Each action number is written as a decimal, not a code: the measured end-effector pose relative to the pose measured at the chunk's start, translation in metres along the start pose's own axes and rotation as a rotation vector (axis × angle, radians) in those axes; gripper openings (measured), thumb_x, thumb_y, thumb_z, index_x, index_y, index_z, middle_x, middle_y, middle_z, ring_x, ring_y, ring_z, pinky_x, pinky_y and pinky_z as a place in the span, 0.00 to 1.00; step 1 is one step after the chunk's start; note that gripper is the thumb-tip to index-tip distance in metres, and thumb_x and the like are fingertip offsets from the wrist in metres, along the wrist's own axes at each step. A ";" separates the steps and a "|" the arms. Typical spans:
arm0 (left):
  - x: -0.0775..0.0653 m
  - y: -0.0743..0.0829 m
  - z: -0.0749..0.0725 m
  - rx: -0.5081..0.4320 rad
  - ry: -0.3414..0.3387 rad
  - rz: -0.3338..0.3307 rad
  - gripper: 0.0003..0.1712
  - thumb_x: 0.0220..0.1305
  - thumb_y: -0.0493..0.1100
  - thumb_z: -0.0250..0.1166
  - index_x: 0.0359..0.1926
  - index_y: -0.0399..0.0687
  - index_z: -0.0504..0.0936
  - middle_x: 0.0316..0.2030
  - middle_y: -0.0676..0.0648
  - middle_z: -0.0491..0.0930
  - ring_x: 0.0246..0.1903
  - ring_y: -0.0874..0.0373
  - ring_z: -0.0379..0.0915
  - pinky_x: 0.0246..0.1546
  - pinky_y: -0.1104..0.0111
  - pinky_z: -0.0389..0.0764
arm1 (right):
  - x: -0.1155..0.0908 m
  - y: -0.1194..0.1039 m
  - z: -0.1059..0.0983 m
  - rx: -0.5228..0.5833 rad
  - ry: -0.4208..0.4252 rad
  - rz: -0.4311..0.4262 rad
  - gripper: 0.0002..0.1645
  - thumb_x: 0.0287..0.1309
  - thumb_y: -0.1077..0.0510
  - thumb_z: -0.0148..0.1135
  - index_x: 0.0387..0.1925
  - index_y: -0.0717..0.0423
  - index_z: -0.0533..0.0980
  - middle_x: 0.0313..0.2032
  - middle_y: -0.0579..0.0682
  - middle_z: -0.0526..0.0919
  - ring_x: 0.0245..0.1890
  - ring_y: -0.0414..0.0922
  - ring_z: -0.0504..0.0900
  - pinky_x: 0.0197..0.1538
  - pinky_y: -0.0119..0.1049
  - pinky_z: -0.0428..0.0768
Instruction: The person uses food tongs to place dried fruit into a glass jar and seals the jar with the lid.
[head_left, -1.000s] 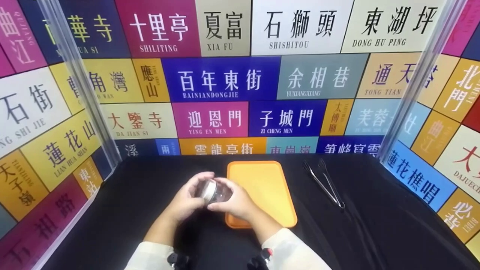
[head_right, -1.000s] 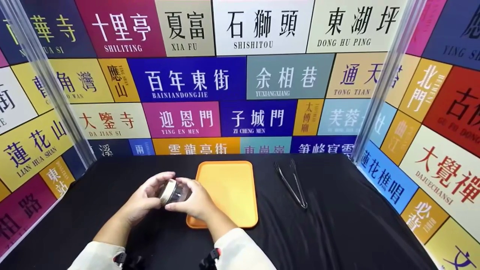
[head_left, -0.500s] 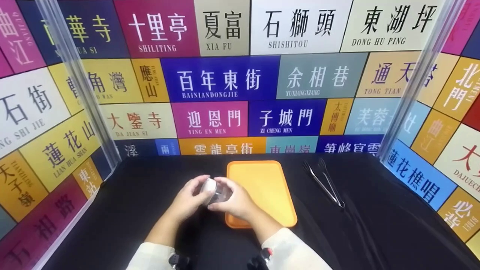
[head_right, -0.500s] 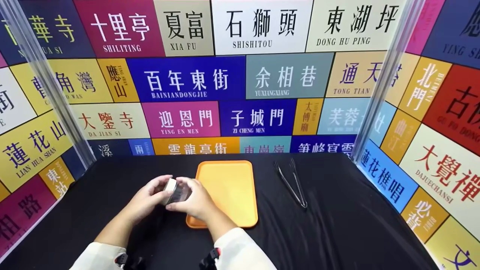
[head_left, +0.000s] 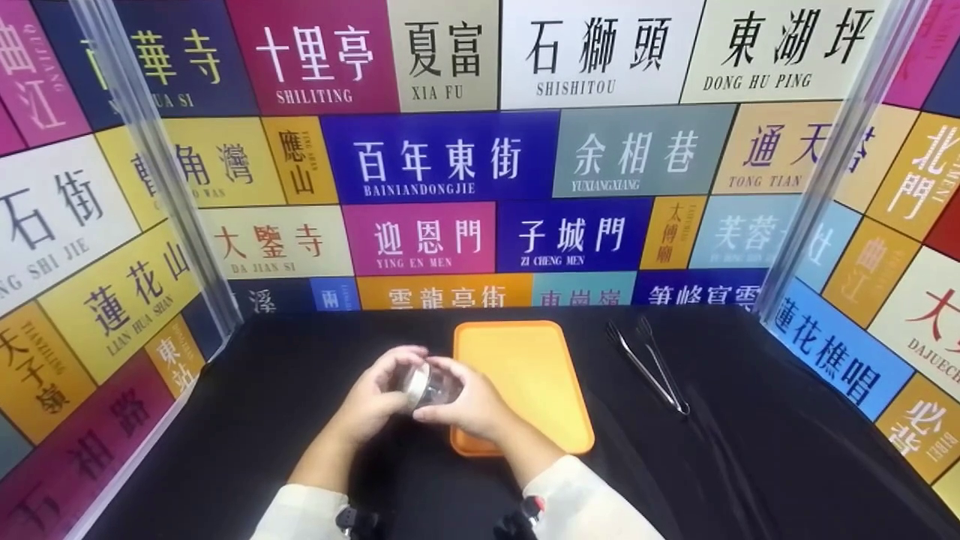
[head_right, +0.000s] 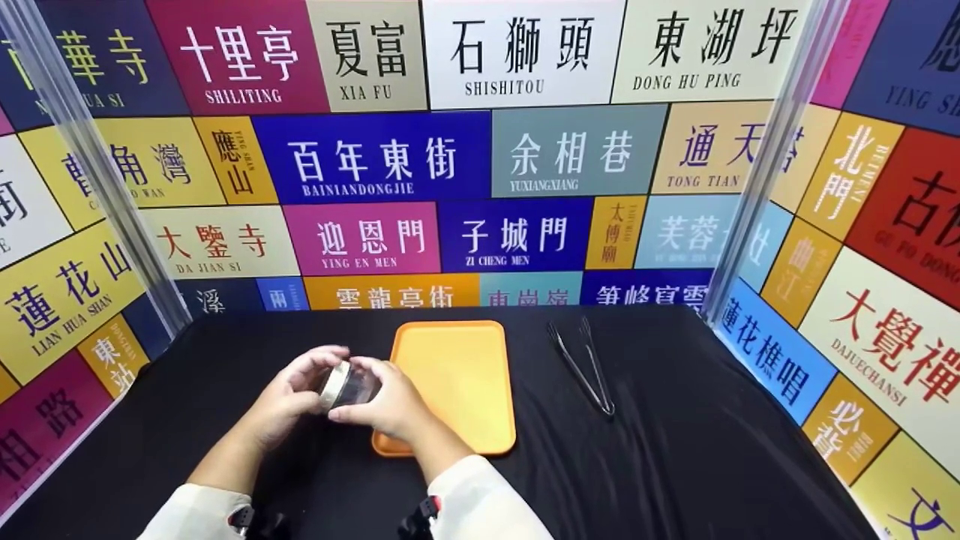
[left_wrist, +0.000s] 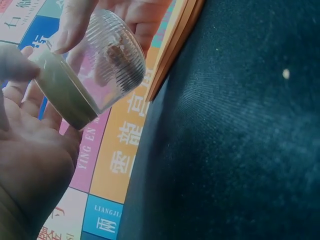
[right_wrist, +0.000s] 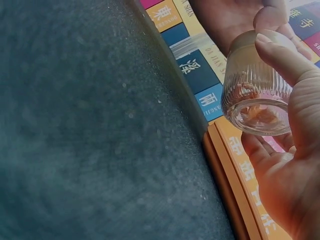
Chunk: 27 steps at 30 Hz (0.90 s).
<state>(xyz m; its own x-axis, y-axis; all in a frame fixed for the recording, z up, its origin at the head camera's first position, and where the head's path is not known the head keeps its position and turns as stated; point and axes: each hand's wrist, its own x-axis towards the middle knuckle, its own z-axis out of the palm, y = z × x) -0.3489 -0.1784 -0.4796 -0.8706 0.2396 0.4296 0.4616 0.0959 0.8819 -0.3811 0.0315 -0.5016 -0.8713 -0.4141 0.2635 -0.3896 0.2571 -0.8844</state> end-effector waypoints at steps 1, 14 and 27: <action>0.000 0.000 0.001 0.004 0.019 -0.012 0.29 0.57 0.23 0.60 0.62 0.35 0.79 0.71 0.36 0.74 0.70 0.49 0.71 0.73 0.59 0.72 | 0.000 0.000 0.000 0.004 0.003 -0.004 0.52 0.45 0.41 0.88 0.72 0.39 0.75 0.67 0.44 0.82 0.60 0.45 0.83 0.69 0.44 0.82; 0.000 0.004 0.005 0.273 0.135 -0.267 0.33 0.69 0.57 0.73 0.71 0.54 0.79 0.71 0.44 0.79 0.69 0.46 0.77 0.74 0.44 0.75 | 0.001 -0.002 0.001 0.009 0.022 0.024 0.52 0.43 0.45 0.89 0.71 0.38 0.76 0.67 0.44 0.82 0.61 0.44 0.82 0.69 0.42 0.83; 0.001 0.000 0.001 0.117 0.116 -0.229 0.38 0.69 0.51 0.74 0.76 0.48 0.73 0.74 0.43 0.76 0.71 0.44 0.75 0.75 0.46 0.75 | 0.000 -0.004 -0.001 0.018 0.036 0.016 0.53 0.47 0.41 0.88 0.74 0.43 0.74 0.68 0.44 0.81 0.62 0.45 0.81 0.71 0.45 0.82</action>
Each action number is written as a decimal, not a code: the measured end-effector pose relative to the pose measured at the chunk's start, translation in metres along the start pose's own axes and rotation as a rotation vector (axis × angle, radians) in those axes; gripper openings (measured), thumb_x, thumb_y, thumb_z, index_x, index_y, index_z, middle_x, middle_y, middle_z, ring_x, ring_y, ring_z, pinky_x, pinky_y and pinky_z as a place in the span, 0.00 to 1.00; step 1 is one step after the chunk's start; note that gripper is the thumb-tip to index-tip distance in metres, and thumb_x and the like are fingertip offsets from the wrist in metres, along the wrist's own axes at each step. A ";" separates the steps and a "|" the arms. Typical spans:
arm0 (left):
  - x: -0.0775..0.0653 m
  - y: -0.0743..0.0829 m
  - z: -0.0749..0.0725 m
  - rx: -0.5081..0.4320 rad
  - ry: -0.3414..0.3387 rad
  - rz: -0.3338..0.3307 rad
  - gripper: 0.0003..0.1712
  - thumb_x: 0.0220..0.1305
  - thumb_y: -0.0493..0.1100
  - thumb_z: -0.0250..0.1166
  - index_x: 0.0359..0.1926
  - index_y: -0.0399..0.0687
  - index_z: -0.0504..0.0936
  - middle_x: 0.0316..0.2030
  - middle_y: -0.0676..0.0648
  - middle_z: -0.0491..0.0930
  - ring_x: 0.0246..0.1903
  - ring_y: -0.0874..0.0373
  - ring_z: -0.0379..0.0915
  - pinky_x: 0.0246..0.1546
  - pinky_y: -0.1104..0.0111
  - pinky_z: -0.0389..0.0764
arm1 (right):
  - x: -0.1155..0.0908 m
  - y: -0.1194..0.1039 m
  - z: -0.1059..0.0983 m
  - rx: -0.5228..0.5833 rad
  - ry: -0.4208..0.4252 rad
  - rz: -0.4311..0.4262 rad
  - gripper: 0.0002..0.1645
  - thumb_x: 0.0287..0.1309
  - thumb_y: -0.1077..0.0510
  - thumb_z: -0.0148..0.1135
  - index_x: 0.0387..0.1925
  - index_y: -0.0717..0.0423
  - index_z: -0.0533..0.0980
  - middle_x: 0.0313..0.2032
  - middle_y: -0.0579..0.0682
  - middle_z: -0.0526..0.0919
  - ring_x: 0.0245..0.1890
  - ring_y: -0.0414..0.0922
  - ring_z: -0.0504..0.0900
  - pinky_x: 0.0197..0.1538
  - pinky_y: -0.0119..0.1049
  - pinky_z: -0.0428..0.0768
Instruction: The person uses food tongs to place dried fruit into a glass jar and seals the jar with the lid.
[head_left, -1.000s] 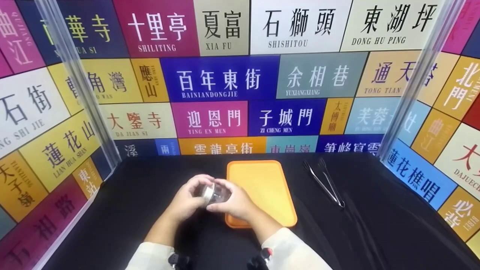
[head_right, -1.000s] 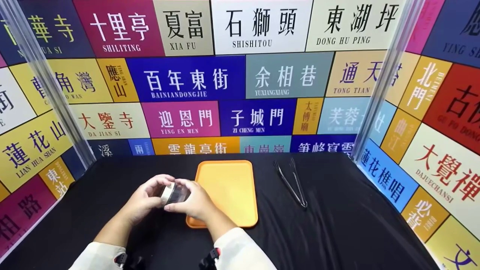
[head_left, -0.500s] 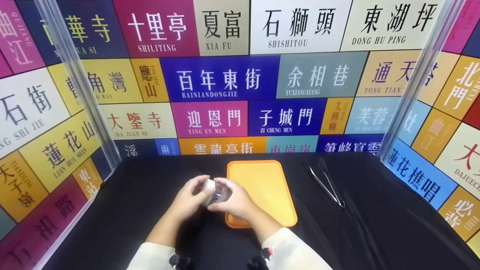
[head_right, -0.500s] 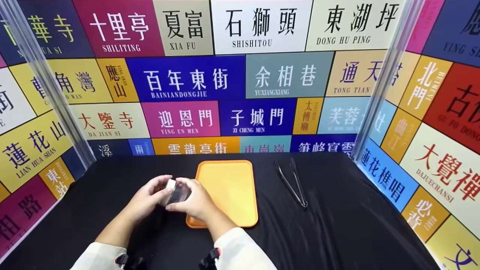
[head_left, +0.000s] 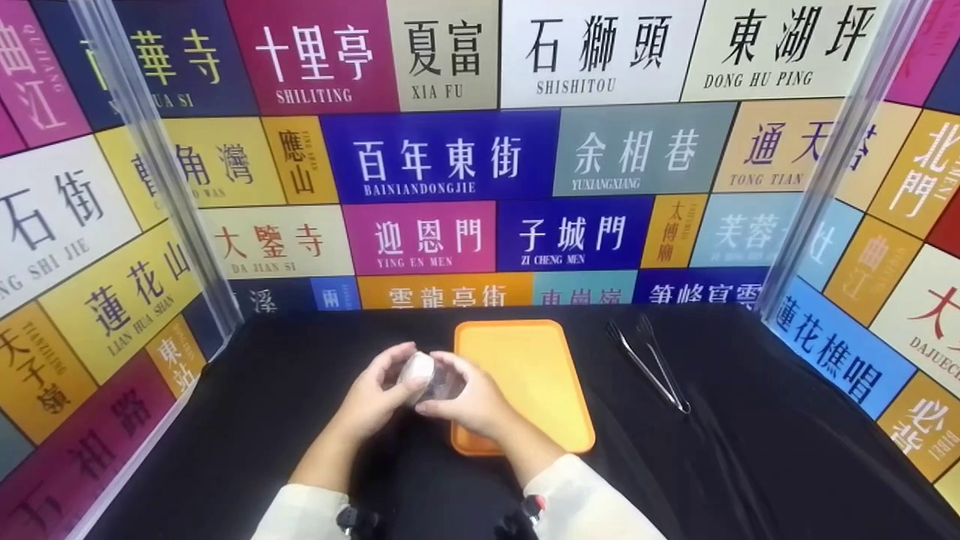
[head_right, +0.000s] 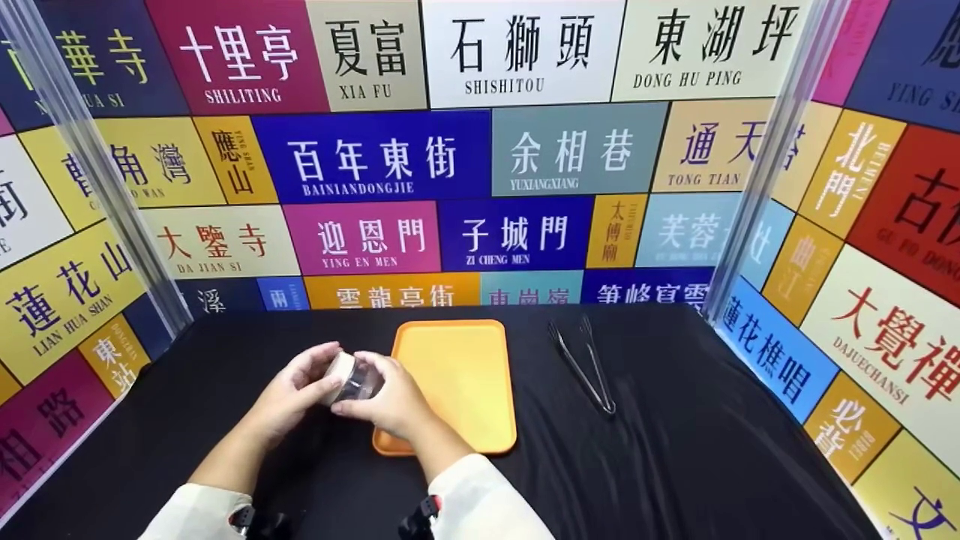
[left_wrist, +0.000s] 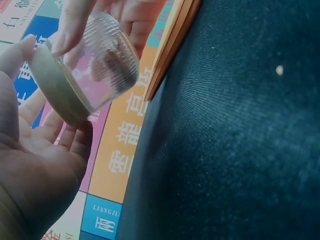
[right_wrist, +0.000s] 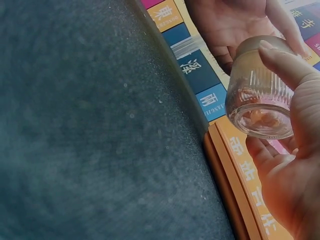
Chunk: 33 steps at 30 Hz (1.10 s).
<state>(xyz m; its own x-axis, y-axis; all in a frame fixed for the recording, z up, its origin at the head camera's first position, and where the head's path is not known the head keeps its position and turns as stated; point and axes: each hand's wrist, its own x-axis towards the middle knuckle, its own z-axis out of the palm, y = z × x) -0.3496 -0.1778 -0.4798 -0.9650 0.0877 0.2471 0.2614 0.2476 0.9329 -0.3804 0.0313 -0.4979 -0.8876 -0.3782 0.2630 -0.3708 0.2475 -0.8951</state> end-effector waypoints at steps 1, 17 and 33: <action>0.000 -0.001 0.000 -0.040 -0.018 -0.004 0.40 0.71 0.49 0.73 0.78 0.46 0.70 0.76 0.42 0.73 0.73 0.43 0.72 0.77 0.46 0.73 | 0.000 0.000 0.000 0.005 0.003 0.006 0.53 0.47 0.41 0.87 0.74 0.42 0.73 0.68 0.43 0.81 0.62 0.45 0.81 0.71 0.45 0.82; -0.002 -0.016 -0.006 -0.326 -0.162 -0.129 0.44 0.72 0.39 0.68 0.82 0.40 0.58 0.79 0.36 0.65 0.72 0.54 0.71 0.74 0.62 0.77 | 0.002 0.005 0.004 0.267 -0.029 -0.021 0.48 0.63 0.53 0.78 0.78 0.49 0.63 0.70 0.57 0.76 0.73 0.56 0.77 0.75 0.51 0.79; 0.000 -0.020 -0.002 -0.070 -0.005 -0.088 0.47 0.59 0.45 0.82 0.77 0.49 0.72 0.74 0.42 0.76 0.75 0.44 0.72 0.77 0.49 0.73 | 0.004 0.009 0.002 0.088 0.035 -0.010 0.47 0.53 0.55 0.85 0.73 0.49 0.74 0.63 0.55 0.84 0.57 0.55 0.85 0.63 0.49 0.87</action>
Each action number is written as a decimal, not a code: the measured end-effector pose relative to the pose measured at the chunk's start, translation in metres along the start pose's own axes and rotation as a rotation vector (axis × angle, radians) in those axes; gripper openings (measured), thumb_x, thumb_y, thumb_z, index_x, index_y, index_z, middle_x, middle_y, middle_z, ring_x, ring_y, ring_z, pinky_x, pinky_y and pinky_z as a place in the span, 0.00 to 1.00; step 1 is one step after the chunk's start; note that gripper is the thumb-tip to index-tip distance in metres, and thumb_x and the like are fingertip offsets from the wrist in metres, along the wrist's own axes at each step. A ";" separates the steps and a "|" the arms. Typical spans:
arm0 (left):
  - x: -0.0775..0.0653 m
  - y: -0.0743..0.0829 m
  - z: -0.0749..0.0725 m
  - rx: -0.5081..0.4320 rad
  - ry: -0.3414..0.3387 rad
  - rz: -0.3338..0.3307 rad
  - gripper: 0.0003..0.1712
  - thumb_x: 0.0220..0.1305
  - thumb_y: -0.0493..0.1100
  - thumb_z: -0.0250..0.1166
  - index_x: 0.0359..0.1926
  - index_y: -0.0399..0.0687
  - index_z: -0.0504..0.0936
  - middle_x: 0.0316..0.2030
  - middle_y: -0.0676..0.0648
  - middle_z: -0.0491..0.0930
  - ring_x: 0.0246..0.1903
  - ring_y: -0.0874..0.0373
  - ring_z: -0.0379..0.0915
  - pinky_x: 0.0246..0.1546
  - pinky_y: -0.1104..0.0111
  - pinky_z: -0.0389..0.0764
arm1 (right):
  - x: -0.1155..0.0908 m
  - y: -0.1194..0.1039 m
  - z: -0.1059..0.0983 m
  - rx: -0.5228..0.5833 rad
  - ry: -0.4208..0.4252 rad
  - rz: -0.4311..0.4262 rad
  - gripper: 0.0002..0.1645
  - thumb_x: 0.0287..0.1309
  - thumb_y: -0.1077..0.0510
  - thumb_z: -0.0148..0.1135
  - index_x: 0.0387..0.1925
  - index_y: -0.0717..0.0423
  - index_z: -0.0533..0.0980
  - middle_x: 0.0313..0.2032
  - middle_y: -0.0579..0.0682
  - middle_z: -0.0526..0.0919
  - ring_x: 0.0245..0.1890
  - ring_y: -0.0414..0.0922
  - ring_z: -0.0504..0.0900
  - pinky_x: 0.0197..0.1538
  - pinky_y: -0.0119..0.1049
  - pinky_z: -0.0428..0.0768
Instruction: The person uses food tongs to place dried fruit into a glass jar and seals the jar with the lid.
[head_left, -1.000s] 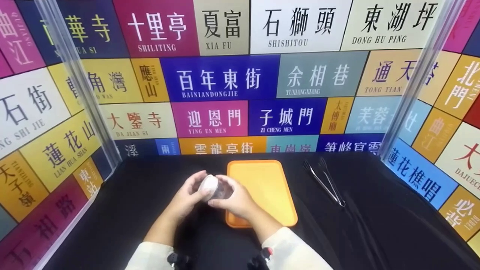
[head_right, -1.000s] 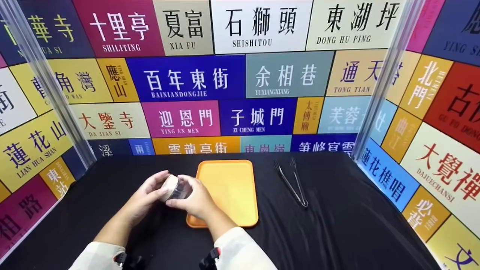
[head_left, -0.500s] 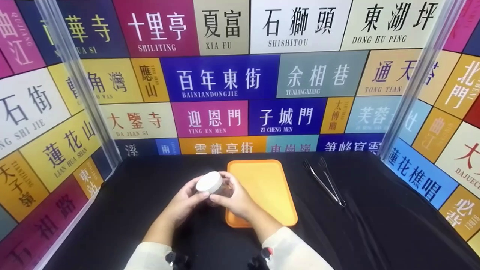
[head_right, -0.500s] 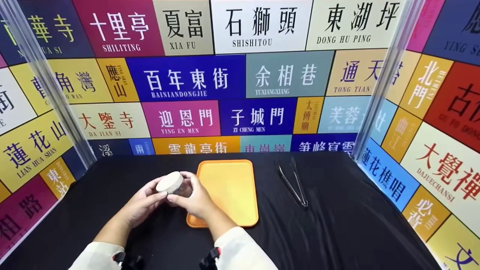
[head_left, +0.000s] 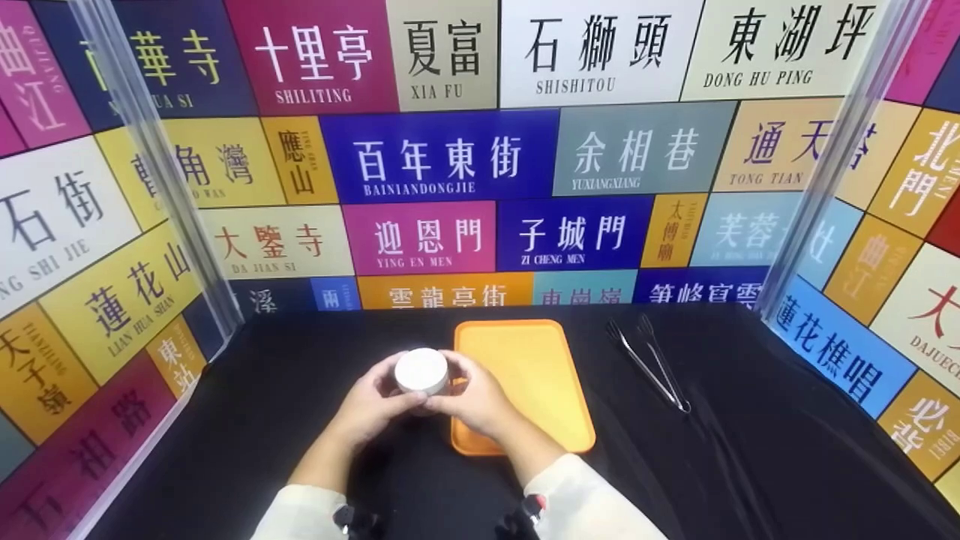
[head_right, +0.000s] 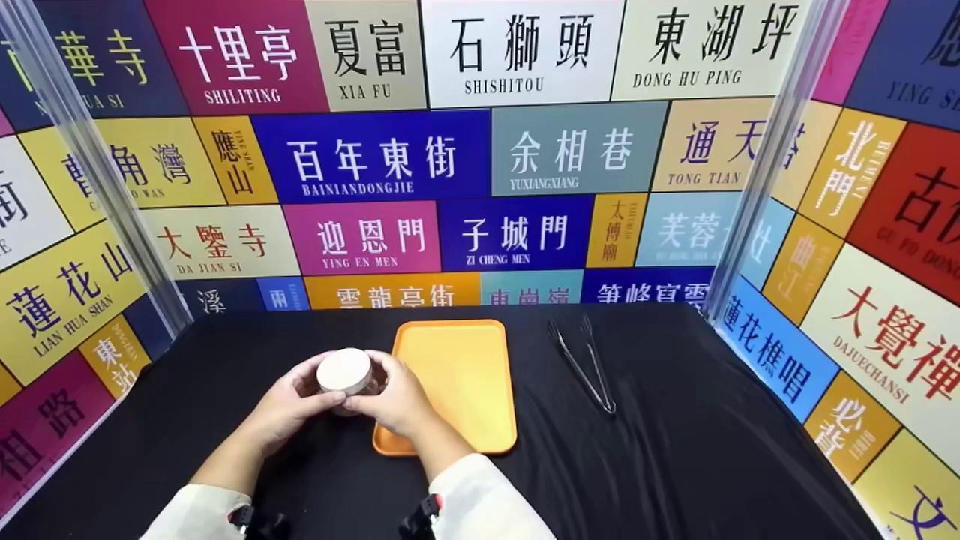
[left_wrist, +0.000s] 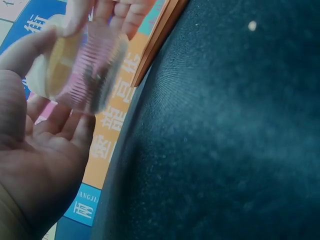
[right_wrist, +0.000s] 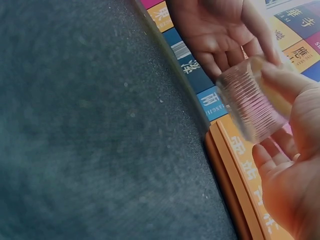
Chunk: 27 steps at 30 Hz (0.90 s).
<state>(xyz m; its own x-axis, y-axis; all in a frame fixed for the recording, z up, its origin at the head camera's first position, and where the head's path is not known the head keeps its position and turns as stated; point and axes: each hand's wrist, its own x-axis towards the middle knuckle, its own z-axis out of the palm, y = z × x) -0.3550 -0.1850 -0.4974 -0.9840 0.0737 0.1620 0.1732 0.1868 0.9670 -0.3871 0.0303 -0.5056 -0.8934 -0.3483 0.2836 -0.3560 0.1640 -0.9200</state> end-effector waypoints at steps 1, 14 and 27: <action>0.000 0.000 0.001 0.019 0.000 -0.001 0.47 0.59 0.45 0.83 0.77 0.48 0.72 0.74 0.42 0.76 0.75 0.43 0.72 0.77 0.48 0.73 | 0.000 0.001 0.000 -0.004 -0.004 0.002 0.47 0.52 0.55 0.85 0.73 0.50 0.74 0.64 0.56 0.84 0.57 0.55 0.85 0.63 0.49 0.87; -0.001 -0.002 0.004 0.113 -0.016 -0.060 0.46 0.57 0.45 0.83 0.74 0.42 0.74 0.70 0.38 0.79 0.71 0.43 0.75 0.75 0.47 0.75 | -0.001 0.003 -0.004 -0.063 -0.058 0.059 0.43 0.53 0.58 0.85 0.70 0.52 0.76 0.64 0.53 0.85 0.55 0.49 0.86 0.62 0.46 0.88; 0.003 -0.003 0.012 0.097 -0.025 -0.063 0.53 0.56 0.46 0.84 0.79 0.40 0.67 0.74 0.36 0.74 0.74 0.40 0.72 0.77 0.46 0.73 | -0.003 0.004 -0.012 -0.065 -0.074 0.089 0.45 0.55 0.59 0.83 0.72 0.54 0.73 0.66 0.55 0.82 0.60 0.51 0.84 0.66 0.46 0.86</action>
<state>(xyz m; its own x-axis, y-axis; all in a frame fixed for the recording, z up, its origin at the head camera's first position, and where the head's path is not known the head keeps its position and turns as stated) -0.3579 -0.1739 -0.5023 -0.9920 0.0829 0.0952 0.1152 0.2855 0.9514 -0.3892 0.0429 -0.5071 -0.9004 -0.3965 0.1792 -0.2957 0.2555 -0.9205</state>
